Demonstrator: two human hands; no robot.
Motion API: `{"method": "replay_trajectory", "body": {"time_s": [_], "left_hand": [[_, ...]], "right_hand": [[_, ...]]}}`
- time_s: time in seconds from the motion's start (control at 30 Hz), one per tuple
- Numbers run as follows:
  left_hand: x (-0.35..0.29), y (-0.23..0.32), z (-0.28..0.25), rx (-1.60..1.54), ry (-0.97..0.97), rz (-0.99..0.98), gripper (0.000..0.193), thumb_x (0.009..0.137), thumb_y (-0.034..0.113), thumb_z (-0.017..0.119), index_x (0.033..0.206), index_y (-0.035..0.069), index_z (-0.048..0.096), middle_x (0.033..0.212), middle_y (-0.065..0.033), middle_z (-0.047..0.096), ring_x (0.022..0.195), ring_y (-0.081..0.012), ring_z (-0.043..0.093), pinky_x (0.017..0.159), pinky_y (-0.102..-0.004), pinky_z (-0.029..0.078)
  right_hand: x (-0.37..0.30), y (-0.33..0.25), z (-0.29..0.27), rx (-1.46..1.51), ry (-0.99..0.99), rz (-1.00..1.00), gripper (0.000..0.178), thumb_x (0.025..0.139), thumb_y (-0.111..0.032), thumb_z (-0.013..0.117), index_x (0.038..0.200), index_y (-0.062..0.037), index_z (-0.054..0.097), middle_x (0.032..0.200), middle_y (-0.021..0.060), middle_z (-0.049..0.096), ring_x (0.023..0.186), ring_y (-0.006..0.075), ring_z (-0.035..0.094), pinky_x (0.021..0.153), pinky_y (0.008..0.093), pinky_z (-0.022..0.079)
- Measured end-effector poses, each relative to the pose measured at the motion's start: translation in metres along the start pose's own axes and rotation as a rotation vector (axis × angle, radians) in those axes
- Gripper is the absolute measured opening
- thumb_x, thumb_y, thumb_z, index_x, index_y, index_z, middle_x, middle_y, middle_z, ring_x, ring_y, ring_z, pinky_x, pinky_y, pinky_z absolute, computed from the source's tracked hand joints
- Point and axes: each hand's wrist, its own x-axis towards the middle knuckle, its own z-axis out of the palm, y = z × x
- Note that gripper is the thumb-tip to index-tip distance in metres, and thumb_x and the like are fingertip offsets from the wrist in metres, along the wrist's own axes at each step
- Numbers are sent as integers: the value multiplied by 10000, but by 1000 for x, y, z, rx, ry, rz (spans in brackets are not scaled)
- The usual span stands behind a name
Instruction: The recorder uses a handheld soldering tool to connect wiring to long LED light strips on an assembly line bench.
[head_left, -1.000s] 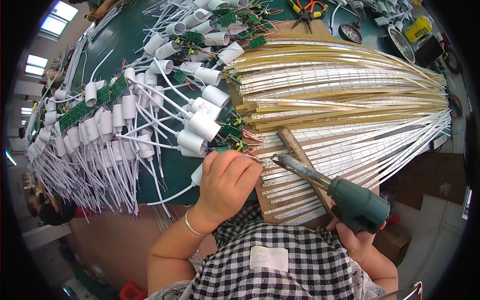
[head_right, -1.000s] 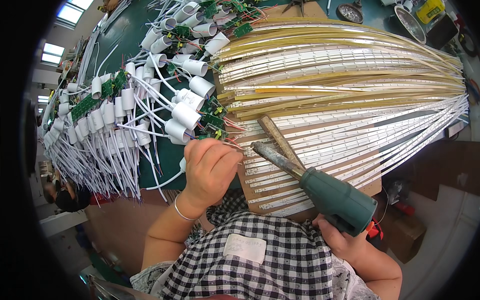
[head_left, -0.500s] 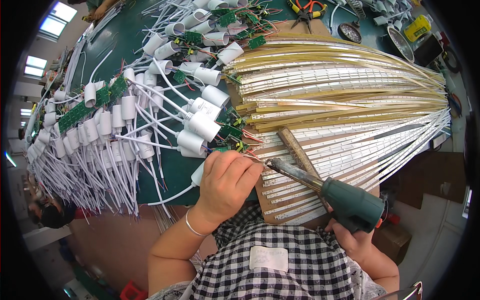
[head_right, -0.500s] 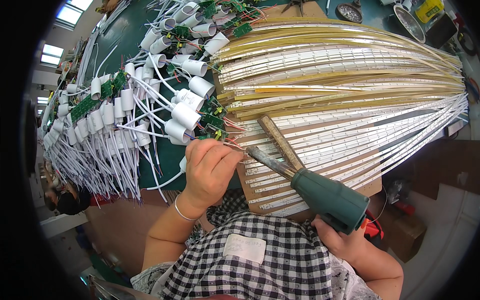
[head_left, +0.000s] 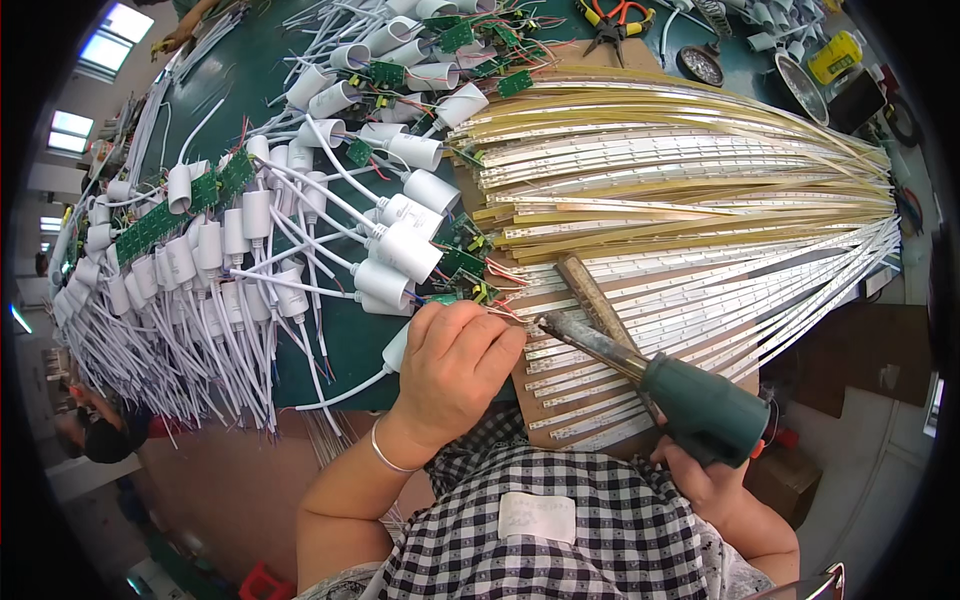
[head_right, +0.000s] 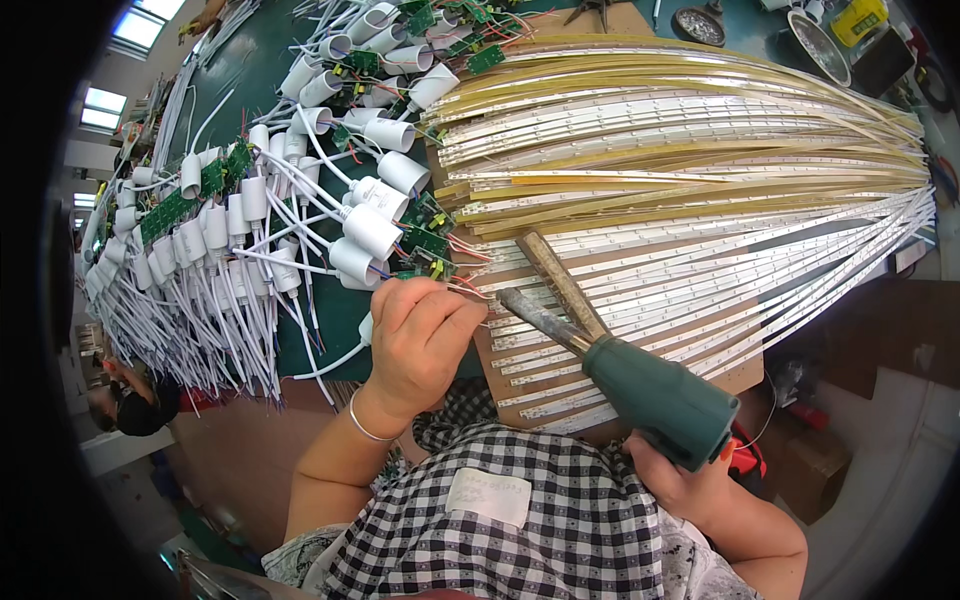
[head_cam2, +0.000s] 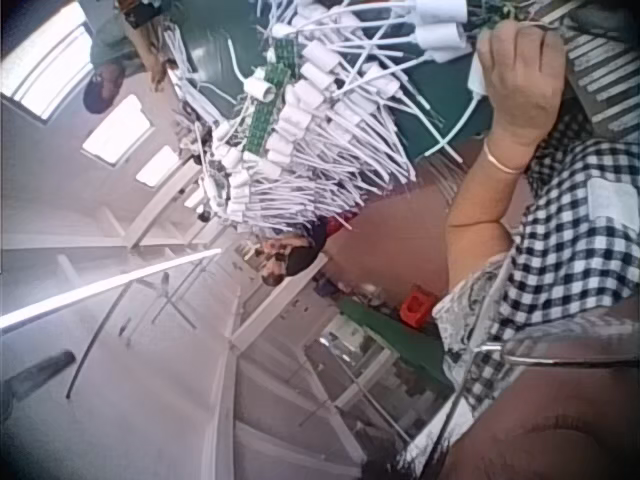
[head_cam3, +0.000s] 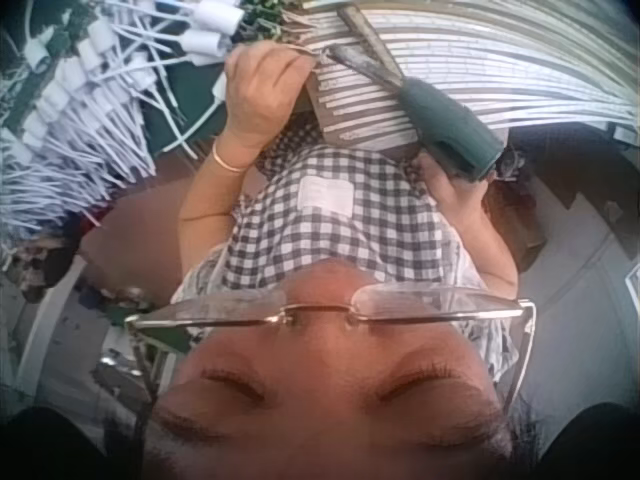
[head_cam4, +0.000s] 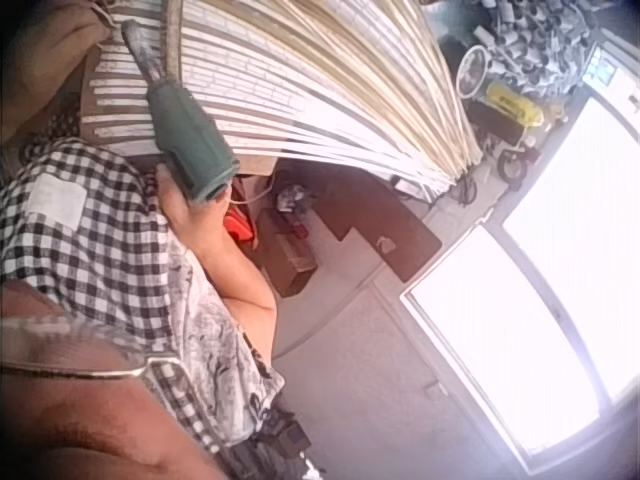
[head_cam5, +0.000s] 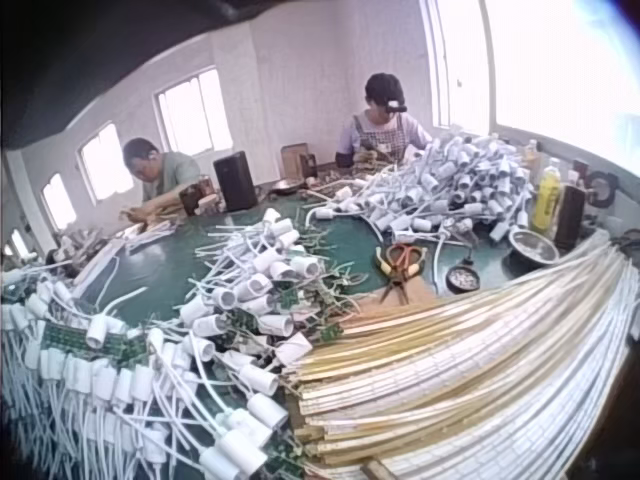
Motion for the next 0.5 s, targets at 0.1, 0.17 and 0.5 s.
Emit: {"method": "replay_trajectory", "body": {"time_s": [0.1, 0.17, 0.5], "left_hand": [[0, 0, 0, 0, 0, -2, 184, 675, 98, 665, 859, 108, 676, 849, 10, 595, 880, -199, 545, 783, -342, 399], [-1, 1, 0, 12, -4, -6, 184, 675, 94, 666, 858, 111, 676, 852, 12, 597, 881, -198, 545, 784, -342, 399], [0, 2, 0, 15, -9, -10, 210, 659, 74, 694, 864, 116, 672, 864, 16, 597, 883, -203, 546, 792, -347, 400]], "right_hand": [[-6, 2, 2, 151, 87, 22, 518, 792, 39, 486, 1302, 67, 402, 1067, 172, 570, 723, 205, 616, 682, 328, 524], [-5, -3, 3, 204, 107, 30, 526, 782, 42, 466, 1302, 75, 397, 1046, 178, 578, 733, 211, 618, 692, 332, 526], [-1, -8, -2, 140, 19, -26, 514, 756, 85, 417, 1270, 100, 423, 967, 179, 600, 703, 216, 621, 682, 323, 531]]}}
